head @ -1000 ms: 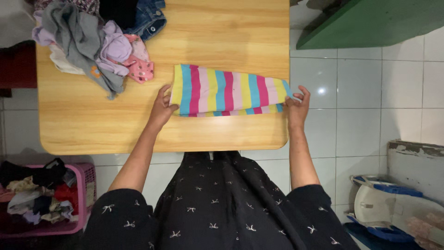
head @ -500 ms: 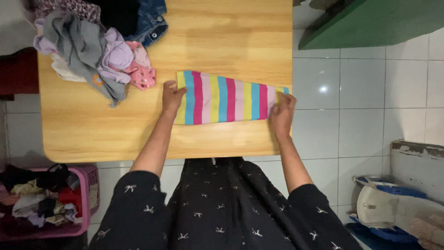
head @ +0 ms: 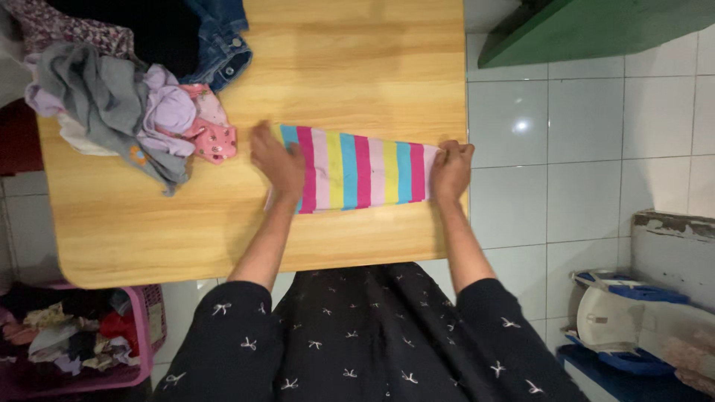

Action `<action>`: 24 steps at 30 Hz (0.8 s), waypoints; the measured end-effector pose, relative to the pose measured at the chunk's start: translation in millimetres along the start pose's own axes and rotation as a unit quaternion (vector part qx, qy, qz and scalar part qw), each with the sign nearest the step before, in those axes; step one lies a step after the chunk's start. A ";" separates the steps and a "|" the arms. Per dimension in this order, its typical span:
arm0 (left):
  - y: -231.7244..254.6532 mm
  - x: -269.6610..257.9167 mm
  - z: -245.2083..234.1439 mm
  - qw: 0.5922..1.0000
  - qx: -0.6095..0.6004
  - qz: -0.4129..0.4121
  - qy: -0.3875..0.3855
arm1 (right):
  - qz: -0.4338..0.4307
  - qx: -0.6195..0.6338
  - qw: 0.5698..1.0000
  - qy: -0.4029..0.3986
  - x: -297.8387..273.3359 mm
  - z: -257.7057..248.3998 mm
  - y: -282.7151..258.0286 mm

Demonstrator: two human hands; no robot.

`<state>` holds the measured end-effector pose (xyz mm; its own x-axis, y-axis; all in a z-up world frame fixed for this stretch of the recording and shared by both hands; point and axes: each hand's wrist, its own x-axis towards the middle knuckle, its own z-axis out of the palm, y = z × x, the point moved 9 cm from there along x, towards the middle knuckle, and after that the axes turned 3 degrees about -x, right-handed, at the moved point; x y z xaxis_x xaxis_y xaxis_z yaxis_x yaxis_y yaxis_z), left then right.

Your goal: The person folds several pieces of clothing by hand on a wooden table, including a white patterned onesie, pink shorts with cherry prints, multi-colored striped leggings, and a floral-patterned garment, then places the folded items into organized stacks.

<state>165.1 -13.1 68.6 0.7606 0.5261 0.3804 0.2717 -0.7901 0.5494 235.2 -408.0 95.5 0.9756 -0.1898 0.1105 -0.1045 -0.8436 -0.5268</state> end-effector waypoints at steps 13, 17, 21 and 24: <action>59.2 -71.0 60.3 0.920 0.050 0.146 -0.361 | -0.122 0.021 0.990 -0.065 -51.3 52.1 -31.9; 27.0 -60.7 51.5 0.933 0.092 0.097 -0.335 | -0.108 -0.056 0.992 -0.037 -32.9 16.2 11.1; 1.9 -55.1 32.8 0.954 0.083 0.095 -0.271 | -0.058 -0.014 0.998 -0.034 -43.0 -1.4 28.9; -5.1 -53.3 8.9 0.962 0.086 0.098 -0.240 | 0.014 -0.017 1.000 -0.016 -57.9 -11.9 40.1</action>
<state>128.5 -39.9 38.9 0.9806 0.1881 0.0547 0.1569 -0.9213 0.3557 172.2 -436.8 78.0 0.9777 -0.1982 0.0692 -0.1380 -0.8551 -0.4998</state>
